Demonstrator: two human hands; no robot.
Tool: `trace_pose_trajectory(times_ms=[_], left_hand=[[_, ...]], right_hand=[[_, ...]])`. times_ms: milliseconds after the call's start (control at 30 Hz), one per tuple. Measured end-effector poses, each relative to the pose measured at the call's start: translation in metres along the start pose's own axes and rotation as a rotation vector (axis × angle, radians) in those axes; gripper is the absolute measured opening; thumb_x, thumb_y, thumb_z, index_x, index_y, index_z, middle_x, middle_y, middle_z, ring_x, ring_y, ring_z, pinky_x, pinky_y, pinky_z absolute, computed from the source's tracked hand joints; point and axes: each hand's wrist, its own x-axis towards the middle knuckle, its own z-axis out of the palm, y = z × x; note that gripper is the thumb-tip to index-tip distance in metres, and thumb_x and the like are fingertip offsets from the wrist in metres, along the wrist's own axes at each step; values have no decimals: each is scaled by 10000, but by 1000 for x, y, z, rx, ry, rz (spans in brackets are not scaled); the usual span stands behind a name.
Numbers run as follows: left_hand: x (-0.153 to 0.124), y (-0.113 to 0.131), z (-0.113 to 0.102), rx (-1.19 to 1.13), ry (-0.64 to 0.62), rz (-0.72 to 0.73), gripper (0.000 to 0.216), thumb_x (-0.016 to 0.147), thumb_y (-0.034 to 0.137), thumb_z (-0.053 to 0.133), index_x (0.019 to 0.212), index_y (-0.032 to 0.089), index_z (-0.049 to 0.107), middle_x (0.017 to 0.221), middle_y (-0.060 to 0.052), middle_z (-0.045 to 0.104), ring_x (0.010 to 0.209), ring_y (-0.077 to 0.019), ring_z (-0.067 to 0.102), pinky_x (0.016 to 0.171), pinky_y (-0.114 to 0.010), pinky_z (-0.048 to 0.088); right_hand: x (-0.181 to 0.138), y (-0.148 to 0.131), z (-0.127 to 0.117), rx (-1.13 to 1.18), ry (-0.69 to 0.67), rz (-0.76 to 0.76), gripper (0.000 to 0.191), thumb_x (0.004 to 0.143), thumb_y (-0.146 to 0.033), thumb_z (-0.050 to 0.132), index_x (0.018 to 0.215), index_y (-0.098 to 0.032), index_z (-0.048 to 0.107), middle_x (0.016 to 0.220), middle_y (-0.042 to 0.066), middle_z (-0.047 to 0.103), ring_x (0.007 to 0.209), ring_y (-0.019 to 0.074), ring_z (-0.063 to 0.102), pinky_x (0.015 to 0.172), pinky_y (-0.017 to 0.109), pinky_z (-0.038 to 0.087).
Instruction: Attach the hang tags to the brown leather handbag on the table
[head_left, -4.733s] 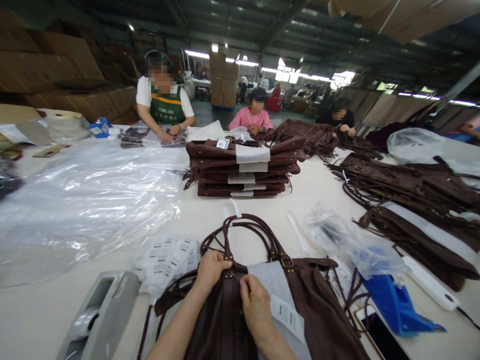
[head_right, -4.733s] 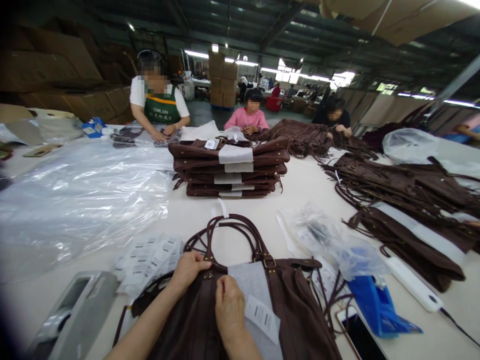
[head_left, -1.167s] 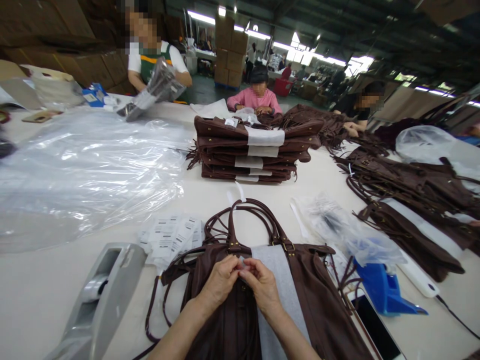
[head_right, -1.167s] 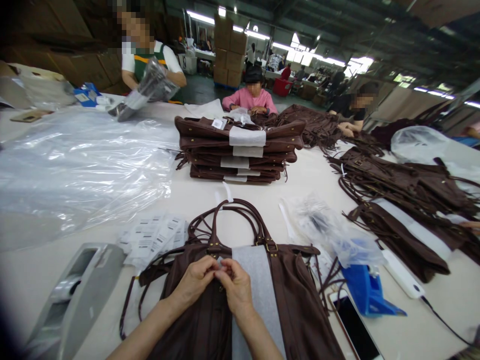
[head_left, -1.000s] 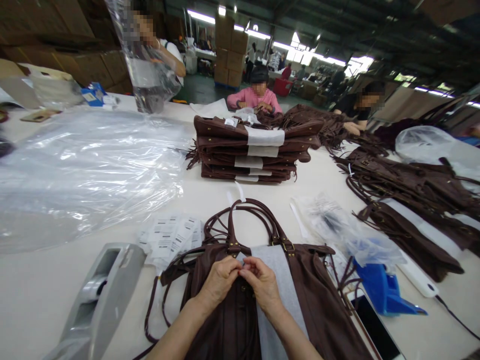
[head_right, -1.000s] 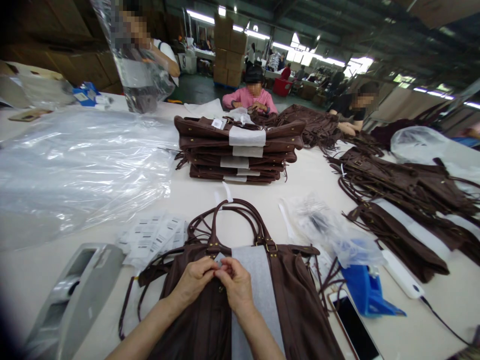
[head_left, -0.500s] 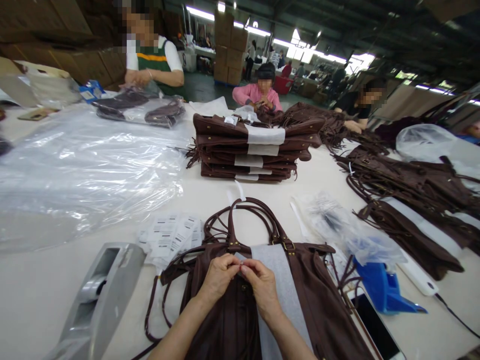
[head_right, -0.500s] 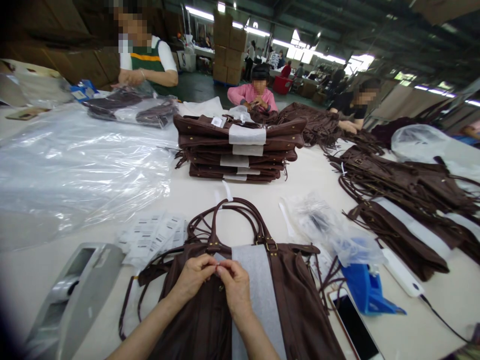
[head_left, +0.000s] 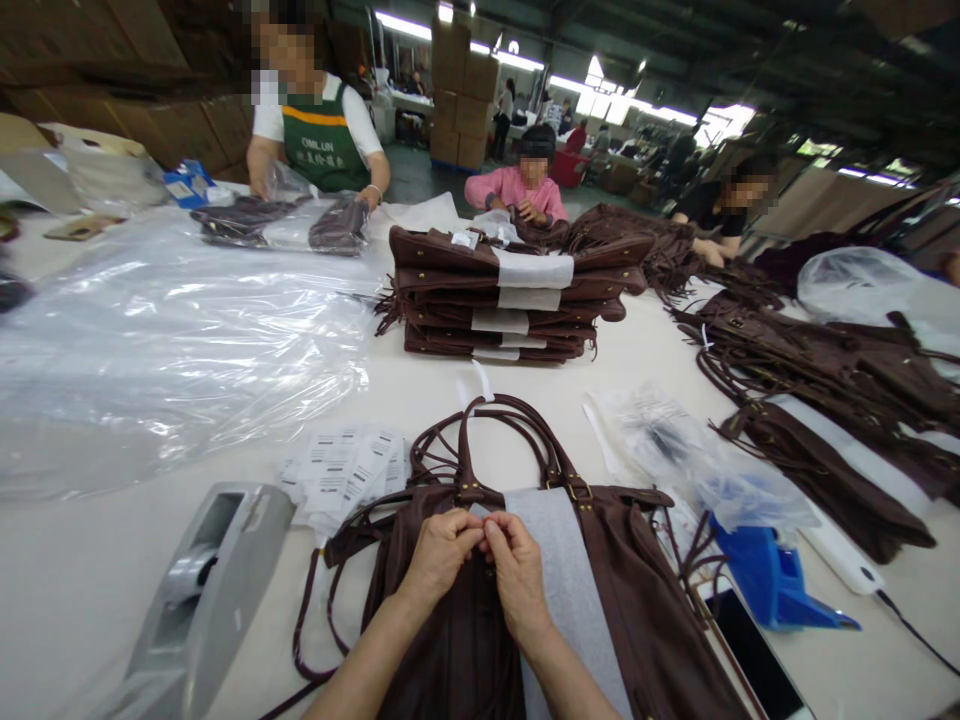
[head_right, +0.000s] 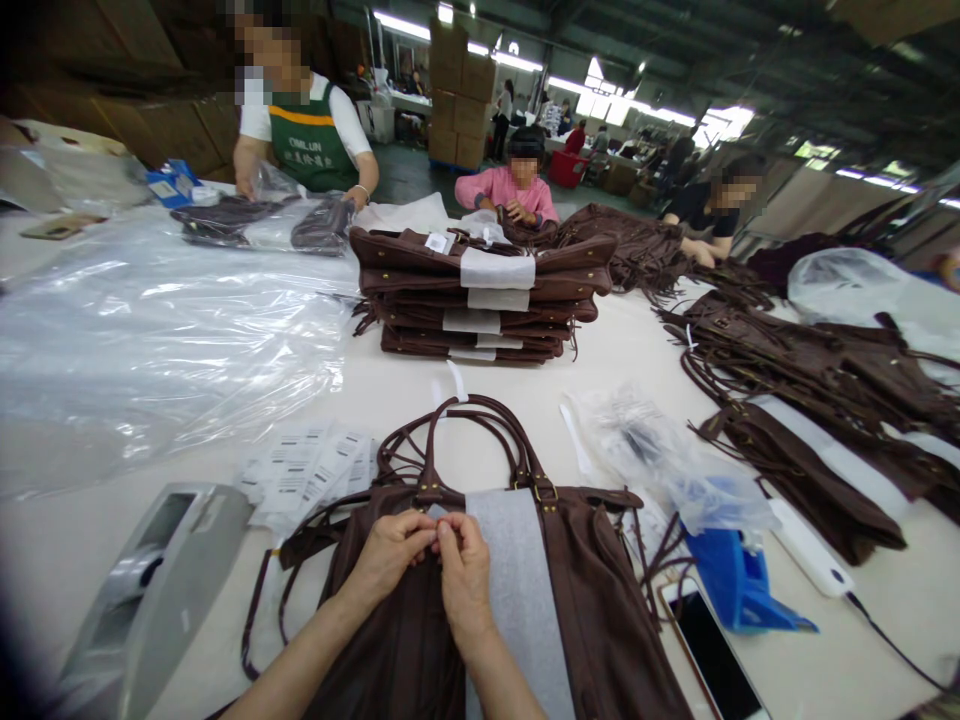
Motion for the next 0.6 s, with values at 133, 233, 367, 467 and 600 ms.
trace_pose_trajectory(times_ms=[133, 233, 367, 467, 600], left_hand=[[-4, -1, -1, -72, 0, -51, 268, 710, 329, 446, 756, 133, 624, 562, 9, 531, 465, -101, 470, 456, -216, 371], [-8, 1, -1, -33, 36, -52, 276, 733, 334, 424, 785, 138, 611, 538, 18, 521, 454, -99, 454, 462, -216, 363], [-13, 5, -1, 40, 61, 12, 233, 755, 319, 420, 724, 158, 586, 605, 10, 559, 552, -111, 490, 556, -221, 387], [-14, 6, -1, 73, 54, 59, 247, 785, 314, 388, 679, 166, 555, 657, 3, 572, 639, -121, 516, 632, -225, 389], [-14, 2, 0, 133, 30, 73, 244, 800, 302, 360, 675, 173, 525, 668, 8, 552, 644, -116, 509, 631, -222, 376]], right_hand=[[1, -2, 2, 167, -28, 80, 247, 776, -406, 494, 797, -161, 515, 589, -23, 531, 532, 97, 478, 496, 209, 378], [2, -1, 2, 265, -32, 113, 269, 766, -427, 501, 808, -161, 505, 658, -3, 570, 541, 97, 501, 477, 203, 374], [4, 0, 0, 271, -47, 107, 259, 761, -414, 515, 808, -159, 517, 659, -8, 553, 558, 92, 490, 506, 204, 378], [5, 1, -1, 214, -85, 102, 244, 751, -397, 528, 793, -157, 532, 602, -27, 520, 552, 90, 472, 524, 206, 371], [5, -1, -2, 163, -121, 99, 241, 729, -395, 541, 763, -156, 544, 593, -28, 515, 552, 94, 461, 534, 214, 370]])
